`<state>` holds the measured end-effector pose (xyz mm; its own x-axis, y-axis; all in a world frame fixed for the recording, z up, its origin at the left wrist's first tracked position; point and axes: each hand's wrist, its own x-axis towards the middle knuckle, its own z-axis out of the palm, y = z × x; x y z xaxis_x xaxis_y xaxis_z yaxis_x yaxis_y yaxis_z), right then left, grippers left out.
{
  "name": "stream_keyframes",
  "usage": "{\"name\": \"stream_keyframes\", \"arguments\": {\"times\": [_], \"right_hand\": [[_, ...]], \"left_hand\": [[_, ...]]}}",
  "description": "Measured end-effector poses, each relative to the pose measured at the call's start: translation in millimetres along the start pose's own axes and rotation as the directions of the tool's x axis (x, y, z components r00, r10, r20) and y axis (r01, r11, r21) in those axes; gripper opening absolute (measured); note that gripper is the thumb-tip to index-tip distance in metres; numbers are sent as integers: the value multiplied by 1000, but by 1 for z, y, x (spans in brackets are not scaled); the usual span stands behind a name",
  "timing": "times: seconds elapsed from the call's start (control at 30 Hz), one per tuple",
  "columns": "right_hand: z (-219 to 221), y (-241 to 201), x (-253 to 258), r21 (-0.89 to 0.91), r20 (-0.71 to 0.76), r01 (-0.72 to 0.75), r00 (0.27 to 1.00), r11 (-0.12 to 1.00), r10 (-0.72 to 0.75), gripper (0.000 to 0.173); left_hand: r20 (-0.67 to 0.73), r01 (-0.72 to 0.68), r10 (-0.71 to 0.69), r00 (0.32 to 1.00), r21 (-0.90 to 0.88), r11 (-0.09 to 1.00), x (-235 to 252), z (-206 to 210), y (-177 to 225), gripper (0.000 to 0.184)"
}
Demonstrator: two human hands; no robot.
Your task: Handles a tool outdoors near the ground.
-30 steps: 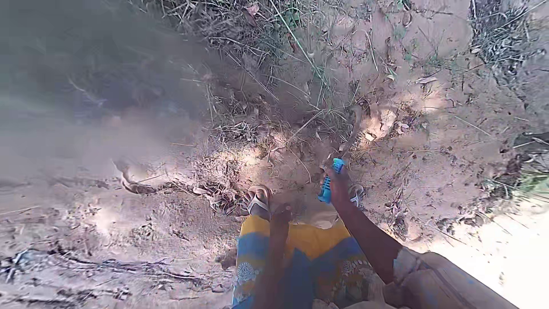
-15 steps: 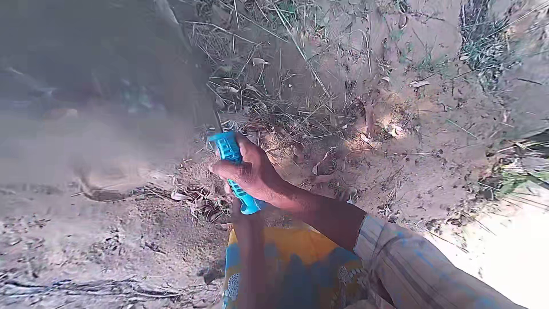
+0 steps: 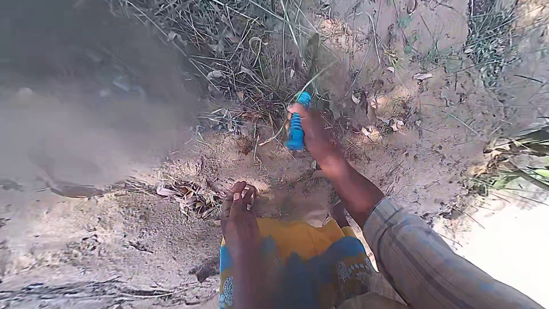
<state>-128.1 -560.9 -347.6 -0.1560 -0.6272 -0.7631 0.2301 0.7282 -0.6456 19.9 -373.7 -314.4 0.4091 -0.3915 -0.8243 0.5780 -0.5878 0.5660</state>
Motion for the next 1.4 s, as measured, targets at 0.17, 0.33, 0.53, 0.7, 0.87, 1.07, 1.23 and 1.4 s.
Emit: {"name": "stream_keyframes", "arguments": {"times": [0.17,0.33,0.53,0.7,0.87,1.07,1.23,1.4], "right_hand": [[-36,-2,-16,-232,15,241,970,942,-244,33],[-229,18,53,-300,-611,-56,778,952,-147,34],[-195,30,89,-75,-414,-56,910,996,20,13],[-63,-6,-26,94,392,-99,918,991,55,7],[-134,38,-67,-136,70,132,990,982,-123,27],[-183,84,11,172,-531,-126,823,977,200,11],[-4,46,-51,61,226,-161,964,985,143,11],[32,31,-126,-4,481,-24,877,1000,23,32]], "left_hand": [[44,-3,2,999,36,999,2,0,-7,32],[74,34,-39,996,62,998,-8,-7,-19,34],[97,46,-54,994,85,995,-11,-11,-27,33],[107,9,-30,994,185,983,-12,6,-37,31],[159,5,-39,986,210,978,-11,6,-34,32],[155,15,-40,987,160,987,-11,2,-27,32],[157,9,-31,987,143,990,-12,6,-26,33],[100,-79,72,992,62,995,-16,7,-23,29]]}}
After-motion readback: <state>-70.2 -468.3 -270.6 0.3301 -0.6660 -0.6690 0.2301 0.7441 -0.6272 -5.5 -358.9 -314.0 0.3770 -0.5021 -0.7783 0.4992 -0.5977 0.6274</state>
